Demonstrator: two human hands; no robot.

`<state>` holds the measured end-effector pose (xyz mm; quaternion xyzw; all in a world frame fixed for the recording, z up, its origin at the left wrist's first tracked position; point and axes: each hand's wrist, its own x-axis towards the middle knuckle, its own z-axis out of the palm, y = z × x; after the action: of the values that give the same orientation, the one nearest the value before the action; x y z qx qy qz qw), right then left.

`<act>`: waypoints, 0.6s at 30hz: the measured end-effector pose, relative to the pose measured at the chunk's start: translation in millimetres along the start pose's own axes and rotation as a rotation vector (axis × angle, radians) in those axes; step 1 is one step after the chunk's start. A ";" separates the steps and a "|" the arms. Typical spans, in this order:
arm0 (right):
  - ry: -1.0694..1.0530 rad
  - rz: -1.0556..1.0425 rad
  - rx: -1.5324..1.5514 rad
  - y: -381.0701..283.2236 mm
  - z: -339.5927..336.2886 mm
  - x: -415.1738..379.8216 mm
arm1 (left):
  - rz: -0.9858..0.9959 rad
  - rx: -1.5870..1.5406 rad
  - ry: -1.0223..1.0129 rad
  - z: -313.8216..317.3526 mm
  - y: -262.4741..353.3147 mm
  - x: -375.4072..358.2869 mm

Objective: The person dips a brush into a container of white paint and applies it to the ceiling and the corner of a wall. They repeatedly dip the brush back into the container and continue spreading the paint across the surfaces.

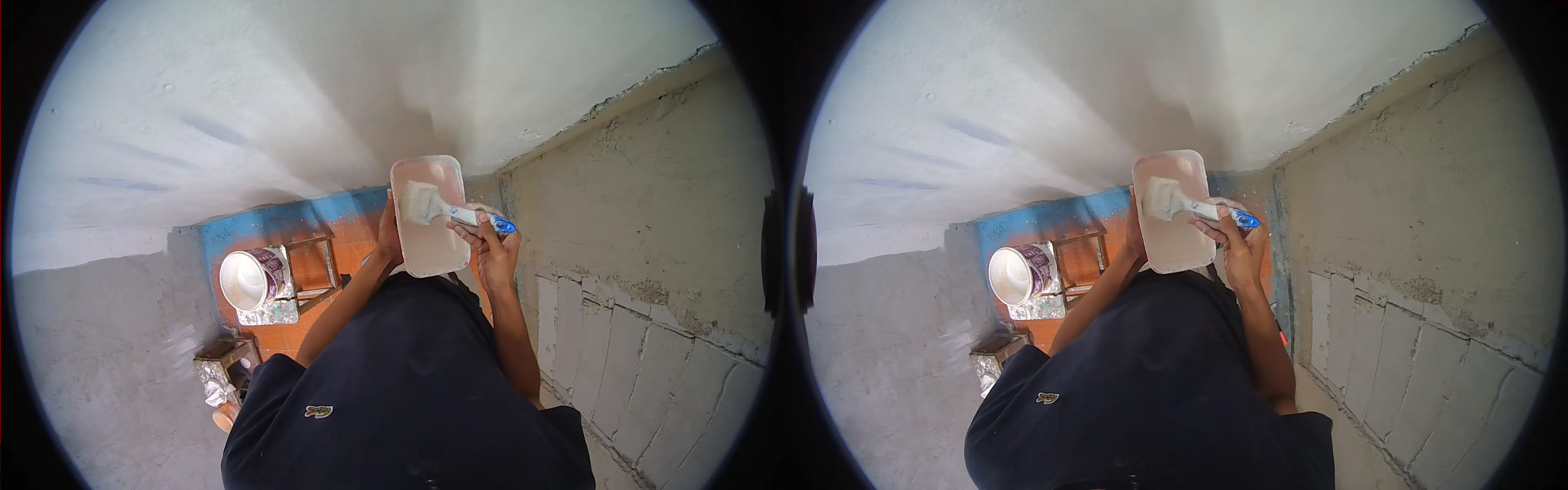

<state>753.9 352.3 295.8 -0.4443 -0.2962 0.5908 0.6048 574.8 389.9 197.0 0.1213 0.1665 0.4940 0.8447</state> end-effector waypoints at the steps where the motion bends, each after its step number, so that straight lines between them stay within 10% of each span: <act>1: 0.017 -0.015 -0.008 -0.3 1.0 1.0 | 0.008 0.035 0.000 -1.4 0.6 -1.0; 14: 0.103 -0.042 -0.152 8.0 1.5 0.8 | -0.116 -0.377 -0.068 -17.6 9.0 -2.0; 18: 0.101 -0.003 -0.184 1.6 5.9 2.8 | -0.064 -0.013 0.209 -8.2 11.8 -2.3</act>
<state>748.3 356.1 296.5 -0.5269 -0.3191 0.5371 0.5763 561.1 393.9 194.2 0.0583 0.2545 0.4778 0.8388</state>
